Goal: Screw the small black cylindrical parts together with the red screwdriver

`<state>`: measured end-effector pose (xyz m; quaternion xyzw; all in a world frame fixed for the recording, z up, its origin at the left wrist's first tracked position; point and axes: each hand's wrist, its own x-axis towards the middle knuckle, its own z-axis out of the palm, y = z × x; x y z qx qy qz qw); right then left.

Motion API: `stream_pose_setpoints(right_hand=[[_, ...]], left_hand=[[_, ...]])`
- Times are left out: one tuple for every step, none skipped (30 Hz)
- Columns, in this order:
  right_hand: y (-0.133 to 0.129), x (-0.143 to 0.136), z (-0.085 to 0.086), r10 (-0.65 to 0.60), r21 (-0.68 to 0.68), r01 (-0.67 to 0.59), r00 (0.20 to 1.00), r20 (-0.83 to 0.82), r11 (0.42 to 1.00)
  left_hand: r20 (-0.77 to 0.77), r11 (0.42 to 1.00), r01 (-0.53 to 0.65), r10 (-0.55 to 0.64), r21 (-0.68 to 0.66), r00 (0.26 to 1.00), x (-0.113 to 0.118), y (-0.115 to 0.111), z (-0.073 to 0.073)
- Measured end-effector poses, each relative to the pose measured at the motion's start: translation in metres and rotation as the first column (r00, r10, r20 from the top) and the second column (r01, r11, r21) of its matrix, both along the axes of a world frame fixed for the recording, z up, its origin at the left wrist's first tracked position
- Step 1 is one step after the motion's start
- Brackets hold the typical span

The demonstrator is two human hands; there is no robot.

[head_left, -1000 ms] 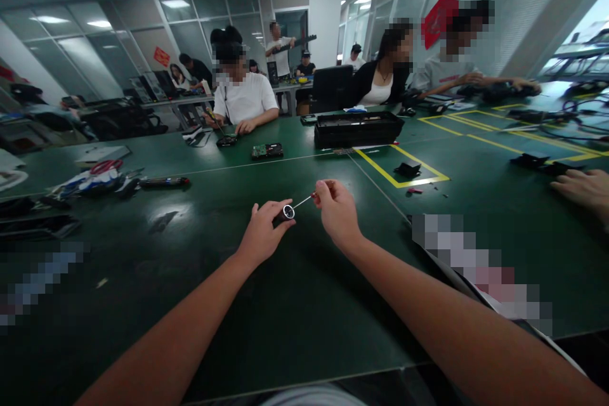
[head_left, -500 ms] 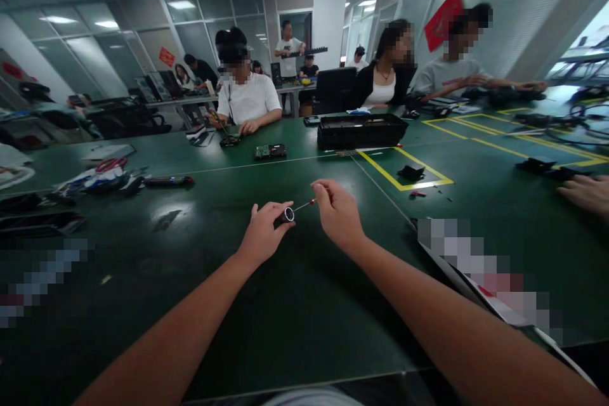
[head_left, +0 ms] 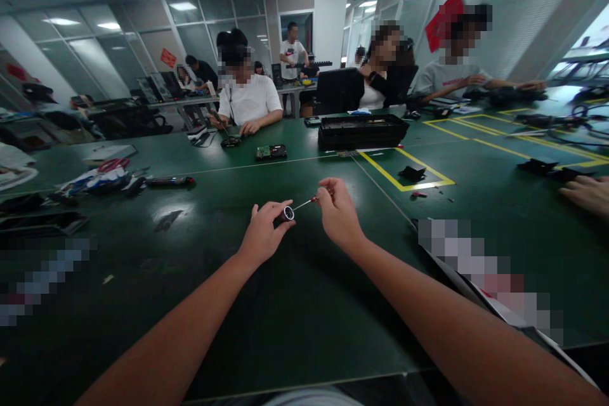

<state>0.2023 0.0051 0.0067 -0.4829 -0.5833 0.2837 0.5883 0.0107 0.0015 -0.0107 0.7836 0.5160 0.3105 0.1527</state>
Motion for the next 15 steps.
stream_pose_setpoints(right_hand=[[0.003, 0.0, -0.003, 0.02, -0.032, -0.022, 0.997, -0.071, 0.999], [0.007, 0.0, -0.006, 0.02, -0.079, -0.033, 0.987, -0.157, 0.996], [0.011, 0.0, -0.008, 0.003, -0.131, -0.037, 0.968, -0.252, 0.991], [0.015, 0.001, -0.01, -0.03, -0.181, -0.034, 0.941, -0.338, 0.983], [0.018, 0.002, -0.012, -0.076, -0.222, -0.013, 0.919, -0.388, 0.975], [0.02, 0.004, -0.013, -0.135, -0.241, 0.037, 0.905, -0.403, 0.97], [0.021, 0.005, -0.013, -0.176, -0.238, 0.086, 0.905, -0.386, 0.967], [0.021, 0.005, -0.013, -0.197, -0.228, 0.12, 0.913, -0.357, 0.966], [0.021, 0.006, -0.013, -0.202, -0.207, 0.139, 0.924, -0.326, 0.969], [0.019, 0.005, -0.012, -0.19, -0.182, 0.14, 0.937, -0.294, 0.973], [0.017, 0.004, -0.011, -0.167, -0.157, 0.128, 0.949, -0.268, 0.979], [0.015, 0.003, -0.01, -0.143, -0.134, 0.113, 0.958, -0.249, 0.985], [0.013, 0.002, -0.01, -0.124, -0.113, 0.099, 0.965, -0.233, 0.989], [0.011, 0.001, -0.009, -0.109, -0.095, 0.09, 0.97, -0.217, 0.991], [0.01, 0.0, -0.009, -0.098, -0.08, 0.084, 0.975, -0.2, 0.993]], left_hand=[[0.005, 1.0, 0.008, -0.009, 0.005, 1.0, 0.001, -0.001, 0.001], [0.004, 1.0, 0.024, -0.024, 0.015, 1.0, 0.001, -0.001, 0.002], [-0.001, 0.999, 0.038, -0.038, 0.029, 0.999, 0.002, -0.002, 0.003], [-0.01, 0.998, 0.046, -0.046, 0.039, 0.999, 0.003, -0.001, 0.003], [-0.021, 0.998, 0.045, -0.044, 0.039, 0.999, 0.003, 0.0, 0.003], [-0.032, 0.999, 0.036, -0.035, 0.029, 0.999, 0.003, 0.001, 0.003], [-0.042, 1.0, 0.025, -0.025, 0.012, 0.999, 0.003, 0.003, 0.002], [-0.051, 1.0, 0.017, -0.018, -0.007, 0.999, 0.002, 0.004, 0.001], [-0.058, 1.0, 0.016, -0.017, -0.023, 0.998, 0.002, 0.005, 0.0], [-0.067, 0.999, 0.021, -0.023, -0.031, 0.997, 0.001, 0.006, -0.001], [-0.075, 0.999, 0.025, -0.028, -0.031, 0.997, 0.001, 0.007, -0.001], [-0.08, 0.999, 0.028, -0.03, -0.029, 0.996, 0.0, 0.007, -0.002], [-0.083, 0.999, 0.028, -0.03, -0.028, 0.996, 0.0, 0.006, -0.002], [-0.084, 0.999, 0.028, -0.03, -0.027, 0.996, 0.0, 0.006, -0.001], [-0.085, 0.999, 0.03, -0.032, -0.027, 0.996, 0.0, 0.005, -0.001]])
